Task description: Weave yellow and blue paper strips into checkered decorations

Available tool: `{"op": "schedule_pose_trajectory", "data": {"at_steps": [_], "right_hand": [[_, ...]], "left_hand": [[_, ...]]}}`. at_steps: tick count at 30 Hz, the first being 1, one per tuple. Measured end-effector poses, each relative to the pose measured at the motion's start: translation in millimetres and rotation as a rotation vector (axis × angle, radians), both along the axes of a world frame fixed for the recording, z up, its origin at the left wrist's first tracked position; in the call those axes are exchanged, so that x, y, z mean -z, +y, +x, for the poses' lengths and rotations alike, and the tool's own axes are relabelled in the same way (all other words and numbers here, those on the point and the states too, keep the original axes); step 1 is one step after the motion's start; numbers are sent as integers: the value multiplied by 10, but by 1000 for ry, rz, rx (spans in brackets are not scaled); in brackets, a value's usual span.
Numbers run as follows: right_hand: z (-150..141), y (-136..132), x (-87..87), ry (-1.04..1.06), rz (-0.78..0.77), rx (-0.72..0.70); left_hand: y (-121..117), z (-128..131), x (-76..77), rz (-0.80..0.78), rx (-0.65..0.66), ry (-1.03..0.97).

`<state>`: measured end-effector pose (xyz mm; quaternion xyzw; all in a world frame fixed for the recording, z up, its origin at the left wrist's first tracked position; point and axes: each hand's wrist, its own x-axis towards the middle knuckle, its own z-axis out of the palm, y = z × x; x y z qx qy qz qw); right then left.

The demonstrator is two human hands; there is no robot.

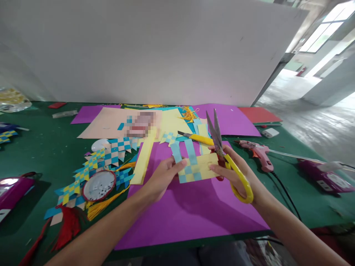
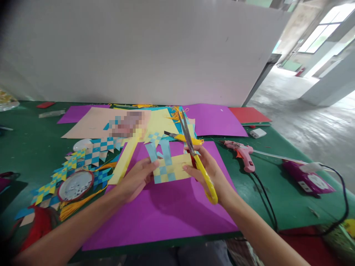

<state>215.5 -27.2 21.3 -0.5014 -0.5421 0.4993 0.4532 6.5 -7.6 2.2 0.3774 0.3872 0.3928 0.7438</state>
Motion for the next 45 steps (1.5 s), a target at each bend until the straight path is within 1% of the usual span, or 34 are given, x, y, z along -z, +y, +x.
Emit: {"op": "schedule_pose_trajectory", "data": {"at_steps": [3,5,7,11,12,13,15,17,20,21,23,25,27,30,33,39,45], "right_hand": [[35,44,-20,-14,43,-26],[48,76,-30,-28,80,-50],[45,100,-34,-40,118,-69],[4,107,-25,-101,186,-96],[-9,105,-23,-116,205,-93],[-20,104,-23,-128,220,-87],[-31,110,-30,-128,249,-66],[-18,128,-44,-110,271,-39],[59,161,-74,-80,290,40],[99,167,-86,-84,270,55],[195,168,-106,-129,174,30],[303,154,-115,-226,50,-43],[407,129,-110,-330,-13,-108],[524,69,-98,-451,-17,-215],[576,-18,-113,-537,-15,-303],[600,-189,-182,-570,-13,-337],[620,-265,-191,-589,-16,-360]], "left_hand": [[16,-30,9,-133,94,-160],[17,-43,5,-211,138,-216],[5,-46,-13,-250,213,-230],[-28,-44,-63,-302,426,-172],[-30,-47,-71,-320,444,-158],[-29,-52,-76,-330,433,-154],[-17,-65,-77,-326,346,-150],[-2,-76,-73,-275,235,-118],[7,-71,-62,-182,137,-29],[5,-64,-60,-150,108,8],[-5,-43,-59,-77,59,67],[-17,-23,-66,1,37,91],[-26,-9,-76,66,35,73],[-31,-3,-75,122,15,87],[-24,-9,-40,151,-27,145],[8,-17,37,199,-95,195],[10,-32,33,230,-88,217]]}}
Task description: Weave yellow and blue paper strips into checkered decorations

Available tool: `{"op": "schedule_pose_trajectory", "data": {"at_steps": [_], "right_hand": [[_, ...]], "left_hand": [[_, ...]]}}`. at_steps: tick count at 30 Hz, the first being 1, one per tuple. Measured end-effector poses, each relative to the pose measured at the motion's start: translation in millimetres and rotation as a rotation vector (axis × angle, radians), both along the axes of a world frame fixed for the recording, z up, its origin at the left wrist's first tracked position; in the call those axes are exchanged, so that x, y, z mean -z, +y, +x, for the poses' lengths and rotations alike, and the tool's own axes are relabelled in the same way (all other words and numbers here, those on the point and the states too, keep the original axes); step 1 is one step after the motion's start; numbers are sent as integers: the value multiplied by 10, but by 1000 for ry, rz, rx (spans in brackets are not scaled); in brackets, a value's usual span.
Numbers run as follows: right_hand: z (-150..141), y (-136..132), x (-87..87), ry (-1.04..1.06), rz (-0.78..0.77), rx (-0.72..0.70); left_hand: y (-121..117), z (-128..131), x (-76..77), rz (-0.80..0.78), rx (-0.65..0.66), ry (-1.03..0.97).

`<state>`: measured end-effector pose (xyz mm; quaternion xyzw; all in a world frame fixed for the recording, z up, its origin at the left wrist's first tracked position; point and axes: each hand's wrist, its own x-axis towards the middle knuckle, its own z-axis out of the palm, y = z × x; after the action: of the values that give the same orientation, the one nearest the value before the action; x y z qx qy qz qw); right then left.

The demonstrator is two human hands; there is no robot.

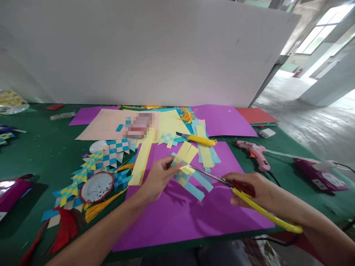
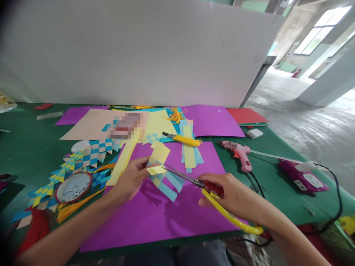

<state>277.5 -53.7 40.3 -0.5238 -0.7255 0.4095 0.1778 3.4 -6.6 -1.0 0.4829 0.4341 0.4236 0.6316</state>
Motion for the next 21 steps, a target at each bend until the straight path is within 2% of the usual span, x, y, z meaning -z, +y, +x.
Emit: {"op": "schedule_pose_trajectory", "data": {"at_steps": [6,11,16,21], "right_hand": [[-59,9,-5,-20,-27,-11],[-144,35,-31,56,-236,-76],[-202,16,-56,209,-457,-44],[-207,-4,-80,256,-510,-60]], "left_hand": [[-16,16,-18,35,17,31],[-39,12,-28,51,47,102],[-39,-9,-19,88,21,116],[-38,-16,-18,159,-3,193]]}}
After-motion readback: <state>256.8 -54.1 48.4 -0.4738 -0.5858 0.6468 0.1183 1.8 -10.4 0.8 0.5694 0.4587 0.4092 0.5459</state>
